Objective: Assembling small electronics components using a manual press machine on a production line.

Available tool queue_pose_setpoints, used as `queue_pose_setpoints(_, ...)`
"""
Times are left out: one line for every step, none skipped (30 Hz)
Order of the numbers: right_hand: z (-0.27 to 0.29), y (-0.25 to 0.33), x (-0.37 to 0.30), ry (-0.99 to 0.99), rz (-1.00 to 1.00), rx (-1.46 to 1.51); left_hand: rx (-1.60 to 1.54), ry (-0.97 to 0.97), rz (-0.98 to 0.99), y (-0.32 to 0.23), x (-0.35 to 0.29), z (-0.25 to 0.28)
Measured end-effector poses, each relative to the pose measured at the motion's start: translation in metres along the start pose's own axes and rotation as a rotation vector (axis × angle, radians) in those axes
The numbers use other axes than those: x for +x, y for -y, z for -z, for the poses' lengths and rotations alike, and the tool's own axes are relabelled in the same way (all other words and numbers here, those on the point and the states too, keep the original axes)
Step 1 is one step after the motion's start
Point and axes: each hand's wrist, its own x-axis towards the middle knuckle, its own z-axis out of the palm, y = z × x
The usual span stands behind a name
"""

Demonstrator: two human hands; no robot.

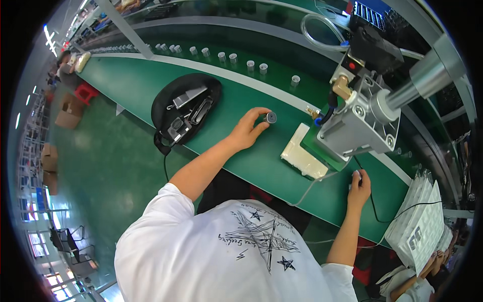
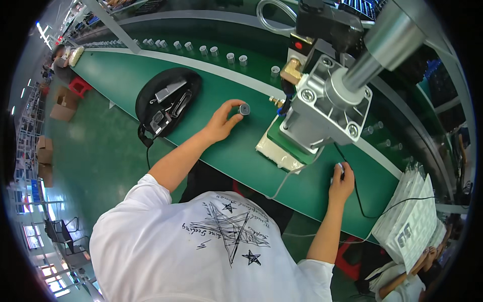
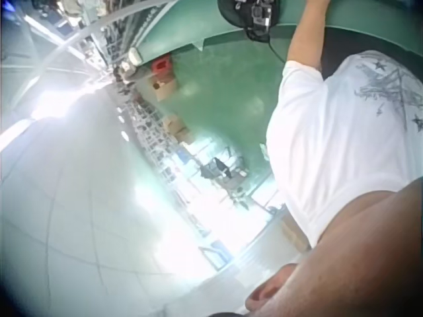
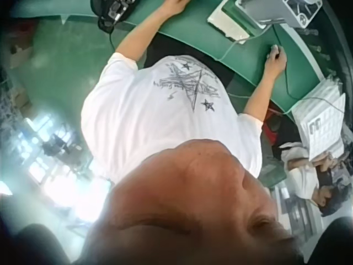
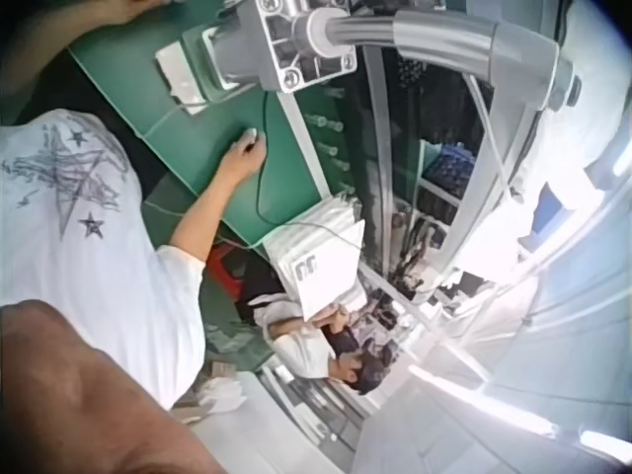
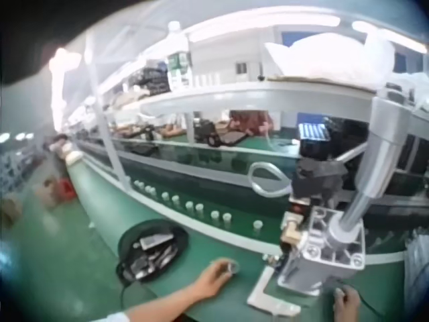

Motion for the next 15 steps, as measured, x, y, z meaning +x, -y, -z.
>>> queue_pose_setpoints(0.006, 0.001, 0.000, 0.015, 0.017, -0.124, -0.003, 0.012, -0.004, 0.004, 0.000, -0.001)
queue_pose_setpoints(0.009, 0.001, -0.001, 0.014, -0.007, -0.115, 0.090, 0.000, -0.024, 0.011, 0.001, -0.002)
queue_pose_setpoints(0.008, 0.003, -0.002, -0.002, -0.020, -0.121, 0.181, -0.011, -0.047, 0.017, 0.002, -0.001)
queue_pose_setpoints(0.007, 0.002, -0.002, 0.022, 0.101, -0.167, 0.205, -0.008, -0.042, 0.016, 0.002, 0.001)
queue_pose_setpoints(0.008, 0.003, 0.001, 0.048, 0.220, -0.220, 0.245, 0.010, -0.045, 0.018, 0.000, 0.003)
queue_pose_setpoints(0.007, 0.005, 0.005, 0.056, 0.262, -0.220, 0.329, 0.025, -0.139, 0.026, -0.001, 0.006)
queue_pose_setpoints(0.005, 0.007, 0.006, 0.065, 0.301, -0.222, 0.442, 0.031, -0.211, 0.030, -0.004, 0.009)
queue_pose_setpoints(0.004, 0.007, 0.005, 0.041, 0.273, -0.240, 0.460, 0.050, -0.235, 0.030, -0.004, 0.012)
queue_pose_setpoints(0.002, 0.007, 0.004, 0.082, 0.280, -0.142, 0.444, 0.073, -0.258, 0.028, -0.006, 0.011)
queue_pose_setpoints(0.002, 0.006, 0.006, 0.121, 0.294, -0.040, 0.389, 0.013, -0.119, 0.026, -0.009, 0.009)
queue_pose_setpoints(0.005, 0.004, 0.007, 0.101, 0.279, -0.047, 0.336, -0.048, 0.025, 0.025, -0.012, 0.009)
queue_pose_setpoints(0.008, 0.002, 0.008, 0.103, 0.368, -0.065, 0.330, -0.032, 0.009, 0.027, -0.013, 0.009)
queue_pose_setpoints(0.008, 0.002, 0.010, 0.107, 0.460, -0.079, 0.334, -0.046, 0.012, 0.030, -0.014, 0.010)
queue_pose_setpoints(0.010, 0.006, 0.015, 0.079, 0.489, -0.045, 0.342, -0.066, 0.019, 0.031, -0.014, 0.009)
queue_pose_setpoints(0.009, 0.011, 0.027, 0.068, 0.487, -0.043, 0.345, -0.063, 0.008, 0.030, -0.014, 0.010)
